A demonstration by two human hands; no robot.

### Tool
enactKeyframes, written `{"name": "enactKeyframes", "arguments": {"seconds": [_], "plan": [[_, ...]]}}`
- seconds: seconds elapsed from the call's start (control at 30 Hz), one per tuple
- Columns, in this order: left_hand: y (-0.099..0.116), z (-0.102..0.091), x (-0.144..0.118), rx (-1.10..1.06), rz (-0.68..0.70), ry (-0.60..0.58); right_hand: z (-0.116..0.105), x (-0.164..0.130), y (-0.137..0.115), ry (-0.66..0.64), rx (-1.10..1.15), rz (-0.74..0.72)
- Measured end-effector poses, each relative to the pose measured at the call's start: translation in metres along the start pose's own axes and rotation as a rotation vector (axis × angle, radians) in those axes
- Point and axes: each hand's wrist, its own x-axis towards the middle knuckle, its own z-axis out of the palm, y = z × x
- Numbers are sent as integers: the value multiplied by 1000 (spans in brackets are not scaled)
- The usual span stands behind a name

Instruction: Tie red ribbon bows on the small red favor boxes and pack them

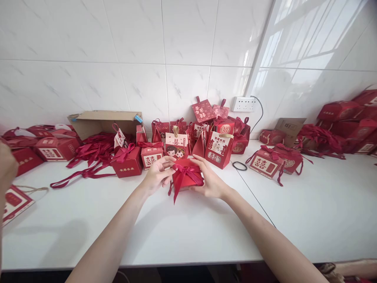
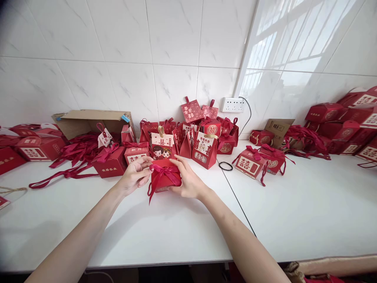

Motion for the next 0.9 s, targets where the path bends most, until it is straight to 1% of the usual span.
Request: {"name": "enactKeyframes", "arguments": {"seconds": [0.1, 0.23, 0.3, 0.4, 0.5, 0.57, 0.63, 0.73, 0.9], "plan": [[0, -1, 0, 5, -9, 11, 0, 0, 0, -1, -1, 1], [1, -4, 0, -29, -17, -48, 0, 0, 0, 2, -2, -1], [1, -2, -1, 55, 10, -45, 0, 0, 0, 3, -5, -5], [-1, 3, 0, 272, 84, 75, 0, 0, 1, 4, -9, -11], [-3, 7, 0, 358, 133, 187, 0, 0, 1, 4, -8, -15], [-4, 7, 0, 366, 138, 211, 0, 0, 2, 4, -6, -12], [-4, 6, 0, 396, 144, 210, 1, 0, 2, 2, -5, -8], [-6, 5, -1, 522, 234, 207, 1, 0, 2, 3, -7, -12], [-11, 7, -5, 863, 444, 220, 0, 0, 0, 7, -3, -13]]}}
